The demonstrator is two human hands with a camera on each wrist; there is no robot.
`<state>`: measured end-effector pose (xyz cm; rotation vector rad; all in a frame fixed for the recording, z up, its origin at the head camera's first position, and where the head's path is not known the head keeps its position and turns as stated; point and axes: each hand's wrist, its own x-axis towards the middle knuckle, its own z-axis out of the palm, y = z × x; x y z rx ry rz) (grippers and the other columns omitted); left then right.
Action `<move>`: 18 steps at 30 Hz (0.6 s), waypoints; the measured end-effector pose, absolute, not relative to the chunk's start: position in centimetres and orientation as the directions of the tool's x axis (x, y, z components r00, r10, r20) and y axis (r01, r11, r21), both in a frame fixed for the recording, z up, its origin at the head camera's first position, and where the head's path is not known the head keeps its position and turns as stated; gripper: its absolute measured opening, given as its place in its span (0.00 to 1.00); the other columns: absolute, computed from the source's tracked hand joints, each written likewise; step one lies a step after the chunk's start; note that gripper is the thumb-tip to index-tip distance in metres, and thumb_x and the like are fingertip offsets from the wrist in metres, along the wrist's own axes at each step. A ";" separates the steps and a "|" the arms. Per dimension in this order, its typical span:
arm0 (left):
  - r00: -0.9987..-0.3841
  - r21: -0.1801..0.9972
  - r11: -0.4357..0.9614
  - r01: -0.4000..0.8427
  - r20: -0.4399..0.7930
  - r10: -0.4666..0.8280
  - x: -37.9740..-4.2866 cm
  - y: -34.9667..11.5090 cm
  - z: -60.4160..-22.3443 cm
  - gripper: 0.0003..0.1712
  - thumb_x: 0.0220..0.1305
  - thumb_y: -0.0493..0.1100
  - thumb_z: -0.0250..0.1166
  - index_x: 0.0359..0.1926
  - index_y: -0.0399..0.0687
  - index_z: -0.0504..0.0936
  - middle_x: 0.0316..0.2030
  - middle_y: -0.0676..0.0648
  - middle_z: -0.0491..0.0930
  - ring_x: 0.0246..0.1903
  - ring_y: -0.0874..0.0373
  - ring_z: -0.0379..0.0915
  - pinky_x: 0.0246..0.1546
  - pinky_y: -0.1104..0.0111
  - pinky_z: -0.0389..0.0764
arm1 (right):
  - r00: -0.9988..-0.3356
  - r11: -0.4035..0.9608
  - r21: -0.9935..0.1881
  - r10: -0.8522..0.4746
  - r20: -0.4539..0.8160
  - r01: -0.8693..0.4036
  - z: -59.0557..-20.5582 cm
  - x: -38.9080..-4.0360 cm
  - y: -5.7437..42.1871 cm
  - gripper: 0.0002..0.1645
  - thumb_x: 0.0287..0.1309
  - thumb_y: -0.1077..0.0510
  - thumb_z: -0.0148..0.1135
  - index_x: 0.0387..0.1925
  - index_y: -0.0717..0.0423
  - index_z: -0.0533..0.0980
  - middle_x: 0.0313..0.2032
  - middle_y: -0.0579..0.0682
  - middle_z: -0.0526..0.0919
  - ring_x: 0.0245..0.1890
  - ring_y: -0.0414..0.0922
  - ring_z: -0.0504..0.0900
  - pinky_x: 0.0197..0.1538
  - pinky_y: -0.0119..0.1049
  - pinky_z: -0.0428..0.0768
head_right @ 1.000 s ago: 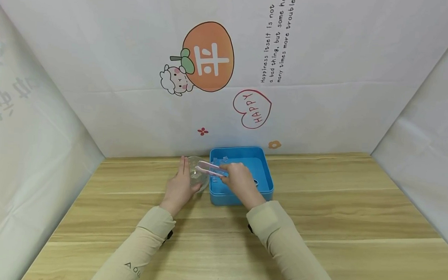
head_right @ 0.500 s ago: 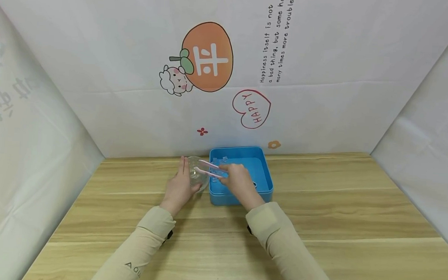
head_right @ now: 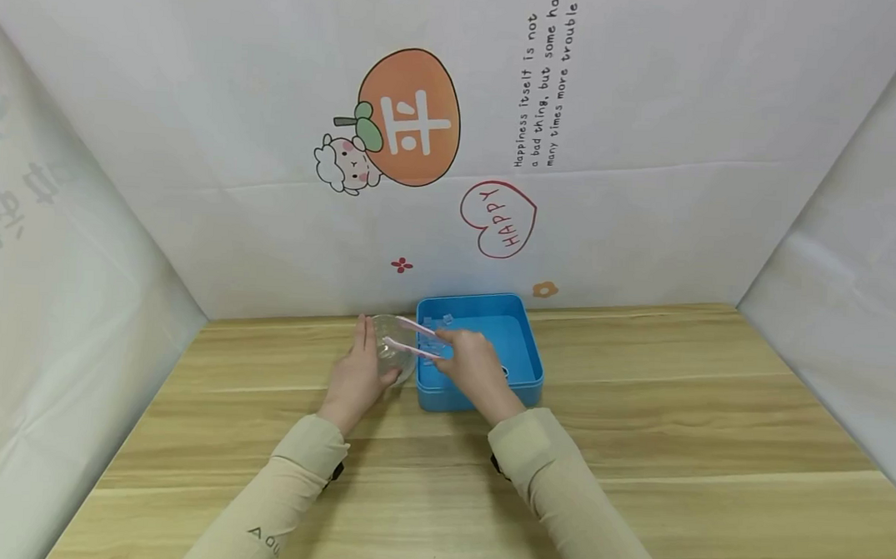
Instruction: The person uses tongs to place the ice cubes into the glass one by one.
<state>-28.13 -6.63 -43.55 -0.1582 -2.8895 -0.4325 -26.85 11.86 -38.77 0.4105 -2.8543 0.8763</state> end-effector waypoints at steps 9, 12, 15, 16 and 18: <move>-0.962 0.253 0.956 0.151 0.261 0.083 -27.8 -6.7 -43.4 0.56 0.54 0.55 0.70 0.72 0.31 0.51 0.73 0.35 0.52 0.34 0.48 0.80 0.25 0.66 0.78 | -0.956 0.815 -0.514 -0.160 0.244 -0.268 -39.3 -26.9 12.5 0.28 0.53 0.56 0.69 0.57 0.59 0.76 0.52 0.61 0.82 0.51 0.56 0.82 0.48 0.47 0.83; -0.959 0.246 0.956 0.157 0.270 0.088 -27.8 -6.8 -43.3 0.56 0.55 0.55 0.70 0.72 0.31 0.51 0.73 0.35 0.53 0.39 0.46 0.80 0.26 0.65 0.79 | -0.958 0.817 -0.517 -0.145 0.246 -0.256 -39.4 -27.0 12.9 0.28 0.54 0.56 0.68 0.57 0.60 0.76 0.52 0.61 0.82 0.52 0.56 0.81 0.49 0.48 0.83; -0.957 0.242 0.957 0.161 0.275 0.092 -27.8 -6.8 -43.4 0.56 0.55 0.56 0.70 0.71 0.30 0.51 0.73 0.35 0.52 0.41 0.46 0.80 0.27 0.64 0.80 | -0.956 0.825 -0.505 -0.135 0.259 -0.253 -39.4 -27.1 13.2 0.28 0.55 0.56 0.68 0.57 0.60 0.76 0.52 0.62 0.81 0.52 0.57 0.81 0.49 0.49 0.82; -0.956 0.240 0.957 0.162 0.277 0.092 -27.8 -6.8 -43.4 0.56 0.54 0.56 0.70 0.71 0.30 0.51 0.73 0.35 0.53 0.41 0.46 0.80 0.27 0.64 0.80 | -0.956 0.830 -0.499 -0.131 0.264 -0.251 -39.5 -27.2 13.3 0.28 0.55 0.57 0.68 0.57 0.60 0.76 0.52 0.62 0.82 0.51 0.57 0.81 0.49 0.49 0.82; -0.955 0.246 0.955 0.166 0.282 0.093 -27.8 -6.8 -43.4 0.56 0.54 0.55 0.70 0.71 0.30 0.52 0.72 0.35 0.53 0.40 0.46 0.80 0.27 0.64 0.80 | -0.955 0.838 -0.488 -0.120 0.272 -0.245 -39.6 -27.2 13.5 0.27 0.54 0.57 0.68 0.56 0.60 0.76 0.51 0.62 0.82 0.50 0.57 0.82 0.48 0.49 0.83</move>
